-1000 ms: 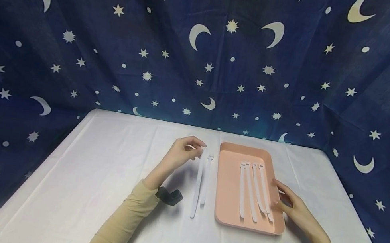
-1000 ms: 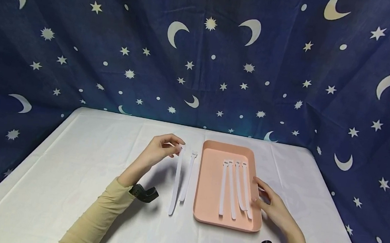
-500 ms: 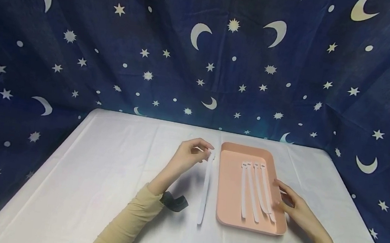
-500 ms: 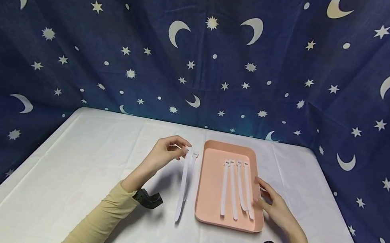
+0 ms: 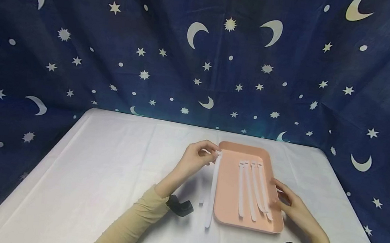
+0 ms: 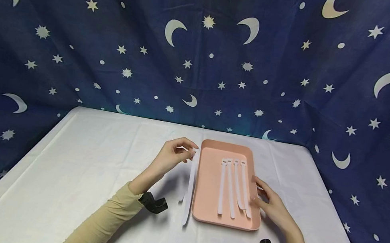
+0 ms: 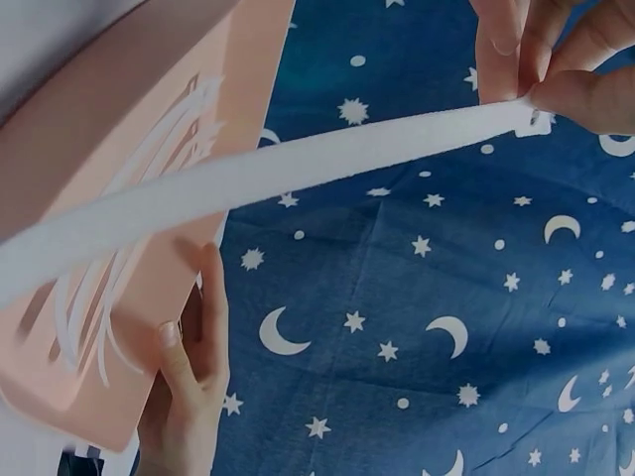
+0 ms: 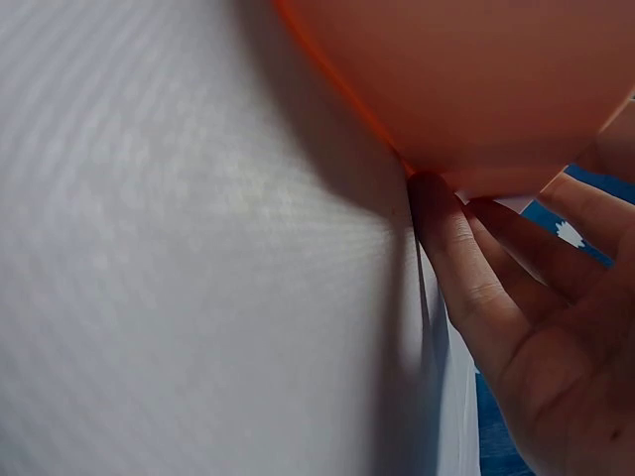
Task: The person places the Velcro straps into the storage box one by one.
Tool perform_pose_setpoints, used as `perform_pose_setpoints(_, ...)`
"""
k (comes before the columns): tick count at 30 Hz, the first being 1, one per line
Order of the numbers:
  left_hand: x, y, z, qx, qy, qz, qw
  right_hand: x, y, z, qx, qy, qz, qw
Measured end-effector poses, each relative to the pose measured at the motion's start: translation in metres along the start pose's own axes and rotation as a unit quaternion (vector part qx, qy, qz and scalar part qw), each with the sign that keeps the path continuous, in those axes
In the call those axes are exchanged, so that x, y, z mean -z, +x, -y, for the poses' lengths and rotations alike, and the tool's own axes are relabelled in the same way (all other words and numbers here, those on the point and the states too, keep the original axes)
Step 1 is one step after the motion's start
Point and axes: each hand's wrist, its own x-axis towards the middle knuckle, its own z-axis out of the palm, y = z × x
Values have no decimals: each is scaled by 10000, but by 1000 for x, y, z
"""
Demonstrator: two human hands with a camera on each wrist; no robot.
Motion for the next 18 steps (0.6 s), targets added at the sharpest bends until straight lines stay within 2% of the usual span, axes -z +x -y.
perform_pose_setpoints(4,-6,5,3,80,-92,23,9999,-1,0,-1,101,2,-27,9999)
perform_pose_setpoints(12,-18,20,14,250,-188,-41,9995,-1,1,1,-141,56,13,9999)
perform_pose_setpoints(18,-29,31,17,403,-287,-51,9988,-1,1,2,-269,125,39,9996)
